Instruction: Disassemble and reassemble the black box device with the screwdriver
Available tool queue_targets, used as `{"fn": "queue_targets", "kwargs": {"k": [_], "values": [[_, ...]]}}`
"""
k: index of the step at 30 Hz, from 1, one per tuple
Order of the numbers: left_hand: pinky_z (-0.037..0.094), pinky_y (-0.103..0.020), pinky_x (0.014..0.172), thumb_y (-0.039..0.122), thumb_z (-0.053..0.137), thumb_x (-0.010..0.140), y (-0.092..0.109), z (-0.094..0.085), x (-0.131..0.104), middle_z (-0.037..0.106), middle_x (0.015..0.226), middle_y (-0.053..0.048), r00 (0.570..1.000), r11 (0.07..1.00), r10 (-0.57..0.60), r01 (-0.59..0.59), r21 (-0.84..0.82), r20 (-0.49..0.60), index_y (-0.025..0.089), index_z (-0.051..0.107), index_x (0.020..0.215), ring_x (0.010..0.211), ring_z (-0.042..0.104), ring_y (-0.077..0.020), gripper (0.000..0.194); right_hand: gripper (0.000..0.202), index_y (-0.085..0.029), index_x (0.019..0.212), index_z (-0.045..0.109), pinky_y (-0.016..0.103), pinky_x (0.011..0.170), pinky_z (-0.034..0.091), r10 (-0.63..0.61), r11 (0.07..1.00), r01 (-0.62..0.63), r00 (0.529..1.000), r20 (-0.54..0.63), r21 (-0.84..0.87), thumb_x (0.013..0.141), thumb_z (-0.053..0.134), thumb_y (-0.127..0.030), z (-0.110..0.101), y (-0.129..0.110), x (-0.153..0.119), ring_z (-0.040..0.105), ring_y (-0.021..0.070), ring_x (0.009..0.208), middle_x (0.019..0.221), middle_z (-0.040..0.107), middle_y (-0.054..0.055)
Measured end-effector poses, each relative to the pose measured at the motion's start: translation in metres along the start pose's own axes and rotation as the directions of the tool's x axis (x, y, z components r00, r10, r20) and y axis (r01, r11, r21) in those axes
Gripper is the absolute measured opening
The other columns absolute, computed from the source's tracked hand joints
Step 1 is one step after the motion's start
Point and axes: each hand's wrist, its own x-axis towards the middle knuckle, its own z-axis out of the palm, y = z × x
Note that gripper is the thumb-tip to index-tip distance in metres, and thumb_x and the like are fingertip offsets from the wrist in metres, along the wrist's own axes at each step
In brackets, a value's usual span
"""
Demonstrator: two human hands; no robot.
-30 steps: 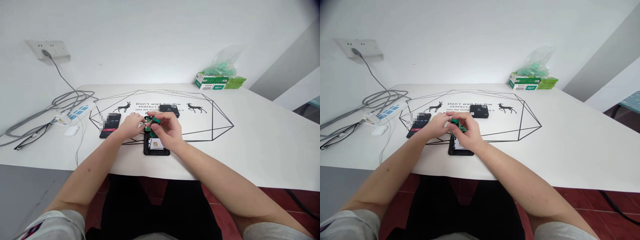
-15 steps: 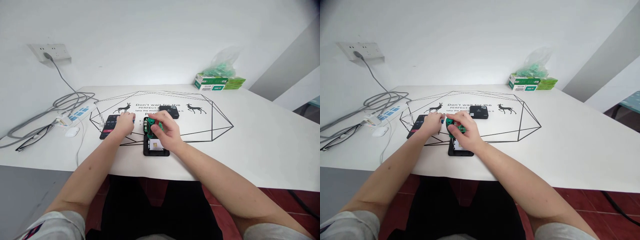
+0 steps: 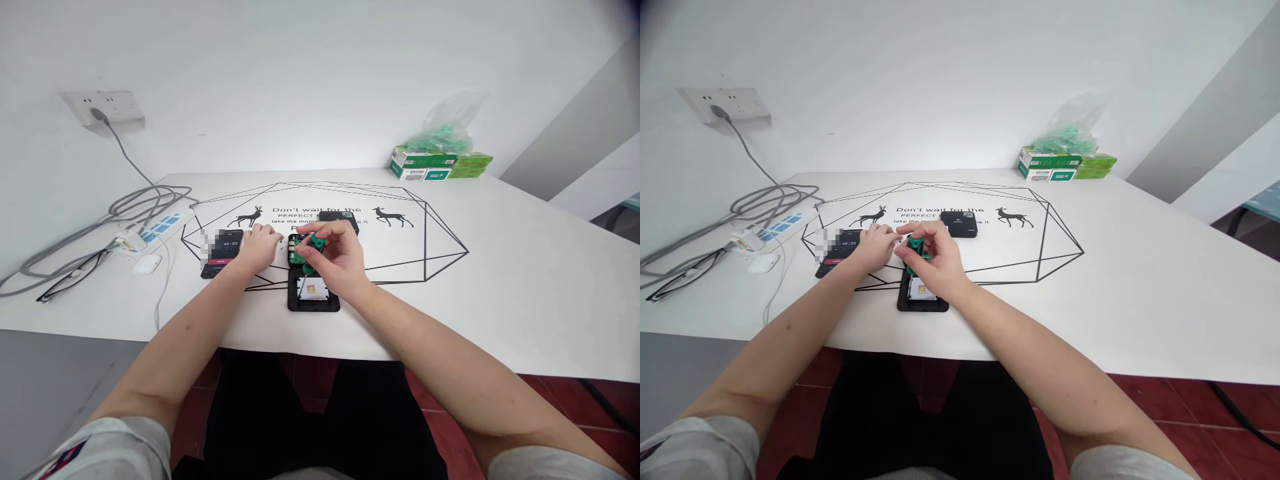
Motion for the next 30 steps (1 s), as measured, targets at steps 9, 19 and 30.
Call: {"fn": "queue_targets", "kwargs": {"k": [9, 19, 30], "values": [[0.042, -0.061, 0.104, 0.027, 0.047, 0.109, 0.001, 0.004, 0.008, 0.07, 0.129, -0.019, 1.0, 1.0, -0.007, 0.007, 0.02, -0.021, 0.025, 0.081, 0.117, 0.131, 0.052, -0.0425, 0.034, 0.022, -0.032, 0.12, 0.076, 0.049, 0.099, 0.065, -0.094, 0.988, 0.101, 0.993, 0.067, -0.116, 0.112, 0.056, -0.037, -0.007, -0.007, 0.003, 0.077, 0.0239, 0.112, 0.117, 0.081, 0.006], [0.04, -0.058, 0.106, 0.023, 0.045, 0.11, 0.005, 0.002, 0.013, 0.07, 0.131, -0.021, 1.0, 0.999, -0.018, 0.018, 0.047, -0.006, 0.019, 0.077, 0.119, 0.133, 0.052, -0.043, 0.034, 0.026, -0.033, 0.122, 0.078, 0.047, 0.085, 0.058, -0.134, 0.96, 0.149, 0.988, 0.078, -0.238, 0.111, 0.058, -0.045, -0.005, -0.008, 0.006, 0.065, 0.0243, 0.095, 0.1, 0.072, 0.006], [0.043, -0.054, 0.104, 0.028, 0.046, 0.111, 0.013, -0.006, 0.013, 0.071, 0.127, -0.016, 0.993, 0.981, -0.093, 0.081, -0.174, -0.067, 0.022, 0.067, 0.108, 0.128, 0.056, -0.039, 0.021, 0.029, -0.032, 0.11, 0.056, 0.036, 0.076, 0.064, -0.003, 0.999, 0.004, 1.0, -0.003, 0.033, 0.099, 0.081, -0.043, 0.002, 0.001, 0.004, 0.074, 0.016, 0.089, 0.124, 0.071, 0.004]]}}
